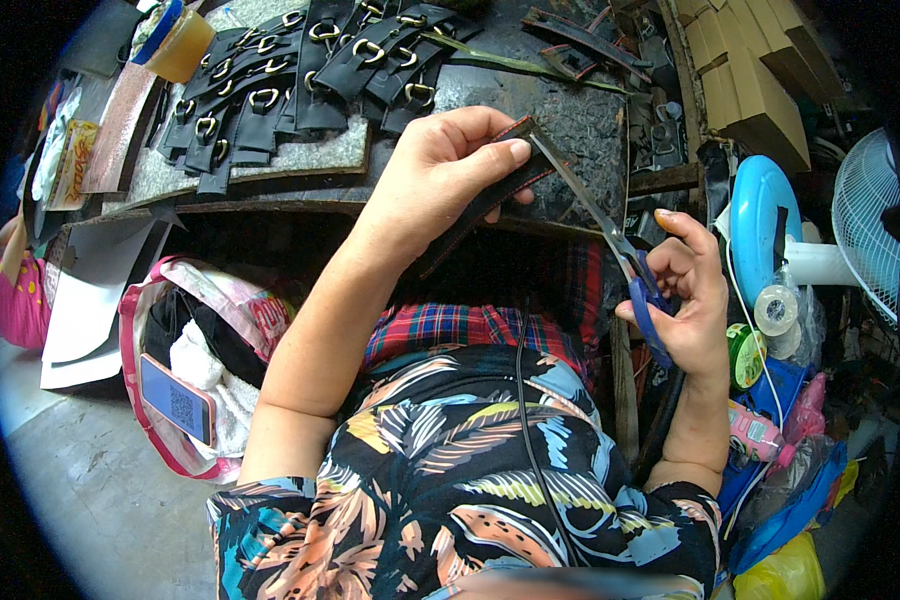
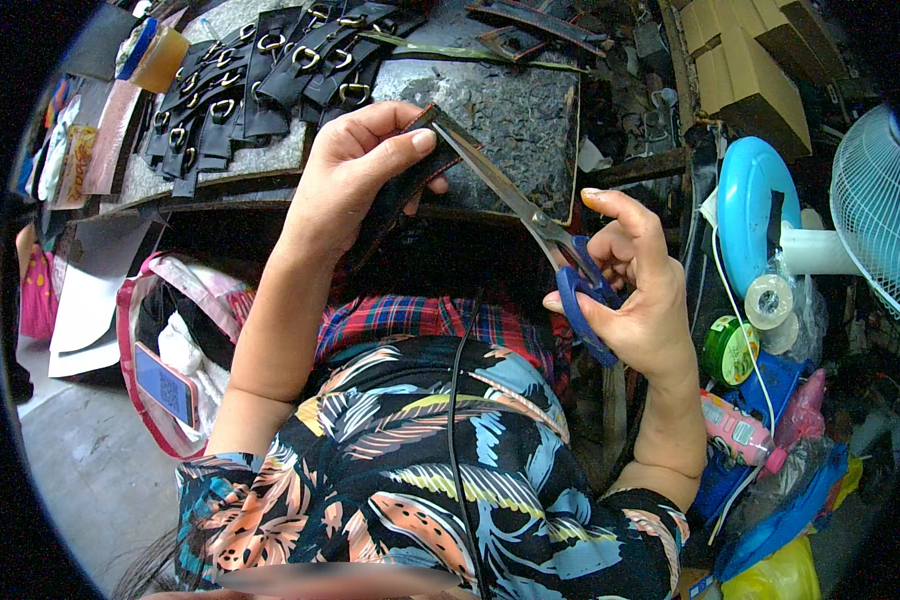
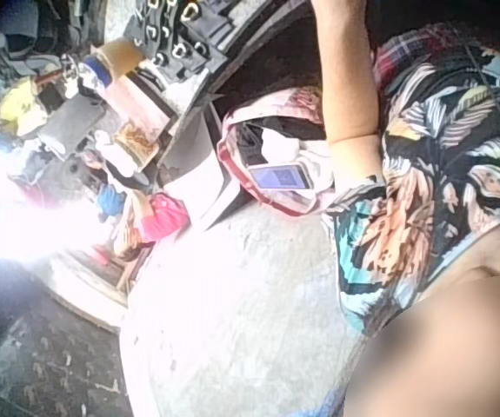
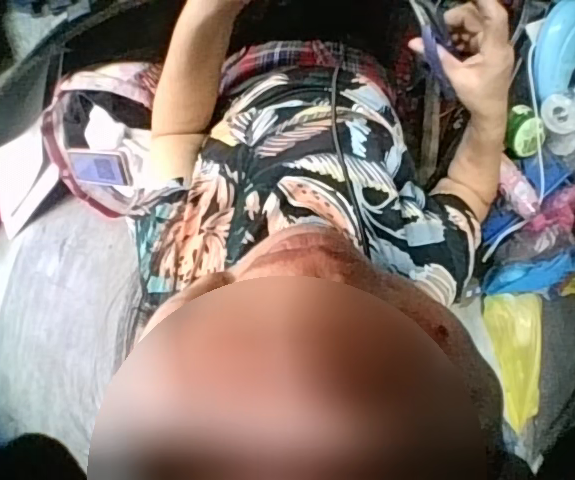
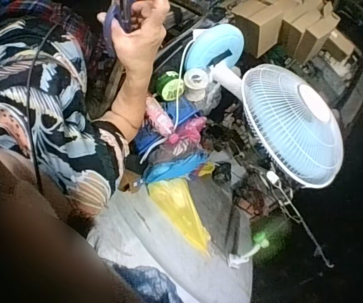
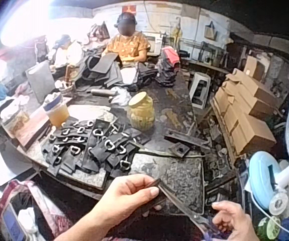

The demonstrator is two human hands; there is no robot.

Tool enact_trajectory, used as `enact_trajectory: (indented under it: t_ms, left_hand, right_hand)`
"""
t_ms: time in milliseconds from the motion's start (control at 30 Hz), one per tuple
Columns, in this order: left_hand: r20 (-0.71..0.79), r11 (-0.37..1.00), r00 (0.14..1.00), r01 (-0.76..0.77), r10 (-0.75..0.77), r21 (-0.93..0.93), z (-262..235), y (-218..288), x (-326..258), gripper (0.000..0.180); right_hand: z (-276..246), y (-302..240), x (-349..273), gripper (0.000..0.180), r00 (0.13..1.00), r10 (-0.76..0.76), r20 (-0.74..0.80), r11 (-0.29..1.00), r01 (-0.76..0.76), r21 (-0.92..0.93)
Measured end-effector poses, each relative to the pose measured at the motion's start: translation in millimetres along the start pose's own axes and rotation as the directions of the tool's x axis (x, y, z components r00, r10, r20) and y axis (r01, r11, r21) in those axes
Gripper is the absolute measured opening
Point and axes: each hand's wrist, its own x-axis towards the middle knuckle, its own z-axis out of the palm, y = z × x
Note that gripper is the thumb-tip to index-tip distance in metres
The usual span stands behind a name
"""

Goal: The person assembles small black leather keychains by attaching metal D-rings, trimming excess material with scissors, and applying adhesive to the edges. The person handles multiple keychains one at a time, placing finished units on the workbench.

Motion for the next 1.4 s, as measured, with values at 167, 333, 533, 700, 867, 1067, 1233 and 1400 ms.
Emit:
enact_trajectory:
  t_ms: [167, 333, 533, 700, 867, 1067, 1233, 1400]
  left_hand:
    - [-0.013, 1.0, 1.0, -0.004, 0.004, 0.011, 0.5, 0.4, -0.2, 0.022]
    - [-0.011, 1.0, 1.0, 0.004, -0.004, 0.011, 1.6, 1.2, -0.6, 0.024]
    - [-0.017, 1.0, 1.0, -0.007, 0.007, 0.025, 2.2, 1.1, 0.2, 0.022]
    - [-0.012, 0.999, 1.0, 0.011, -0.01, 0.035, 2.4, 1.8, 0.9, 0.022]
    - [-0.041, 0.996, 0.998, 0.04, -0.037, 0.081, 4.9, 3.4, 0.8, 0.022]
    - [-0.038, 0.993, 0.998, 0.05, -0.046, 0.105, 5.4, 3.9, 1.5, 0.022]
    - [-0.043, 0.992, 0.998, 0.057, -0.052, 0.114, 5.9, 3.9, 2.0, 0.021]
    - [-0.048, 0.989, 0.997, 0.062, -0.056, 0.136, 7.1, 5.1, 1.3, 0.021]
  right_hand:
    - [4.3, 3.8, -1.4, 0.09, 1.0, 0.003, 0.03, 0.996, 0.0, -0.093]
    - [0.5, 4.6, 0.3, 0.089, 0.997, 0.038, 0.063, 0.999, -0.037, -0.017]
    - [1.1, 5.9, 0.5, 0.089, 0.997, 0.009, 0.077, 0.995, -0.001, -0.103]
    - [-0.1, 9.5, 0.4, 0.093, 0.982, 0.137, 0.129, 0.989, -0.142, 0.033]
    - [-0.8, 10.0, 1.2, 0.091, 0.975, 0.165, 0.146, 0.981, -0.177, 0.073]
    - [3.5, 7.9, -0.2, 0.086, 0.995, 0.051, 0.09, 0.996, -0.044, -0.077]
    - [5.6, 11.4, -0.2, 0.087, 0.99, 0.101, 0.096, 0.994, -0.105, 0.038]
    - [2.3, 14.2, 0.8, 0.088, 0.993, 0.06, 0.104, 0.996, -0.066, 0.056]
